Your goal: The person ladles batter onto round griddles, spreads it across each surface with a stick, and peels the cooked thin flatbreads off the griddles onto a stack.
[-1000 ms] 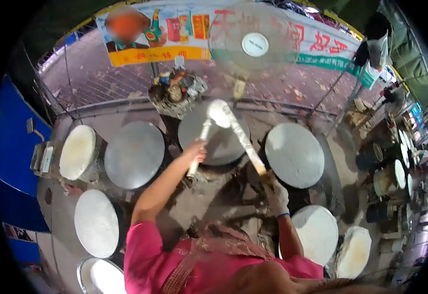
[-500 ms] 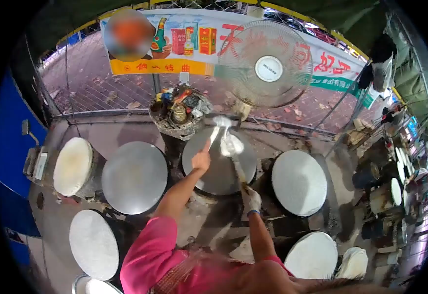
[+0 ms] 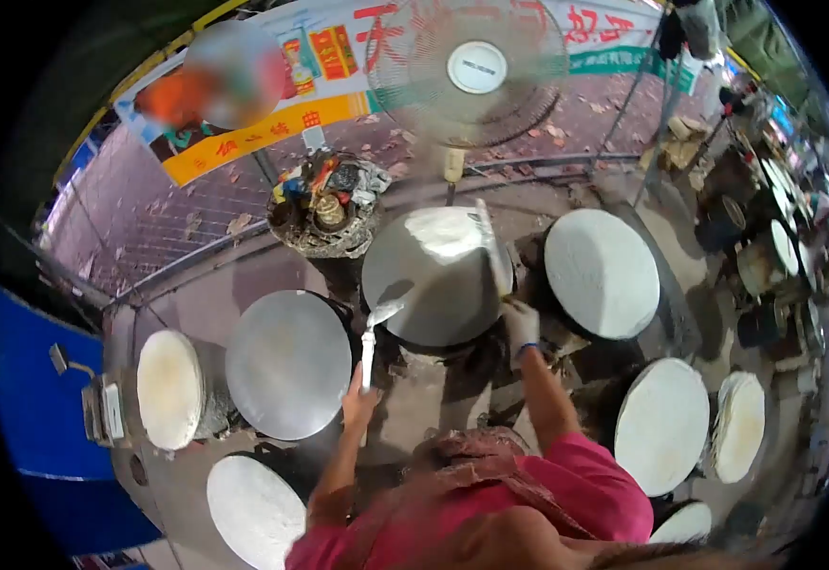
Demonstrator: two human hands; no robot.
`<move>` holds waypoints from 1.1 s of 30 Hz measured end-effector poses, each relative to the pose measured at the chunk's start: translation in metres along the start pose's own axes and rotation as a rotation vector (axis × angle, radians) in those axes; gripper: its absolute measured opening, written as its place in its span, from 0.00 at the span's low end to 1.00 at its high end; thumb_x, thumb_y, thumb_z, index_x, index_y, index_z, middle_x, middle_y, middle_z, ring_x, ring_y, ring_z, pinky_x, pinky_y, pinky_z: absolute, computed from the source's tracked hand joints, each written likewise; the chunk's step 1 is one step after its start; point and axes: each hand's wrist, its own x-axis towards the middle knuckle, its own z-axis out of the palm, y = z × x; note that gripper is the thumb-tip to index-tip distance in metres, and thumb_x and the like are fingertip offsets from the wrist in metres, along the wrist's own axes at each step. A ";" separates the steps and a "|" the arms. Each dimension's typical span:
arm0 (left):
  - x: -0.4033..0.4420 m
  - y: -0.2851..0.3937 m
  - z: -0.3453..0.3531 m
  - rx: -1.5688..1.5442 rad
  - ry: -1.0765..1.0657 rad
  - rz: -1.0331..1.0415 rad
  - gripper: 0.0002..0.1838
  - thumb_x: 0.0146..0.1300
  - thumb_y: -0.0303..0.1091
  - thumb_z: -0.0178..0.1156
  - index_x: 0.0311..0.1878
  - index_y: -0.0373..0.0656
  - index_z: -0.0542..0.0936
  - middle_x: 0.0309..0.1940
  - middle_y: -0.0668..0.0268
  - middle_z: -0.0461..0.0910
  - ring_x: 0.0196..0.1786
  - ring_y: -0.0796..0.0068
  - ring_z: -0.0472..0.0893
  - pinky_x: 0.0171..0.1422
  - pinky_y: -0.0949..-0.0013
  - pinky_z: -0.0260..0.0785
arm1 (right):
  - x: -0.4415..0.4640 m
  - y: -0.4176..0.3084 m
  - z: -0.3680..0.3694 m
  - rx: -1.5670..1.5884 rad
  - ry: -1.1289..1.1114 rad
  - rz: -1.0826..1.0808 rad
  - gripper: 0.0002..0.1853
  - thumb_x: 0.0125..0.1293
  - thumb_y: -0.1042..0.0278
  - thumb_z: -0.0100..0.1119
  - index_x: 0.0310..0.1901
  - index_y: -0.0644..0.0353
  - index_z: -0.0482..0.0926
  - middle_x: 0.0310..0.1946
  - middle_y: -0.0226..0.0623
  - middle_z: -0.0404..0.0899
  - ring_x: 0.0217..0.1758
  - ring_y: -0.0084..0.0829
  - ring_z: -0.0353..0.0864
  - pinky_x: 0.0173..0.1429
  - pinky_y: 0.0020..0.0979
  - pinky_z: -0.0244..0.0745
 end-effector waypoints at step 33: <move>-0.101 0.007 0.042 0.119 0.195 -0.221 0.31 0.55 0.34 0.56 0.64 0.50 0.61 0.44 0.55 0.76 0.44 0.65 0.78 0.46 0.66 0.69 | 0.130 -0.034 0.001 -0.308 -0.628 0.211 0.09 0.52 0.68 0.62 0.34 0.62 0.78 0.23 0.23 0.72 0.26 0.23 0.70 0.33 0.25 0.66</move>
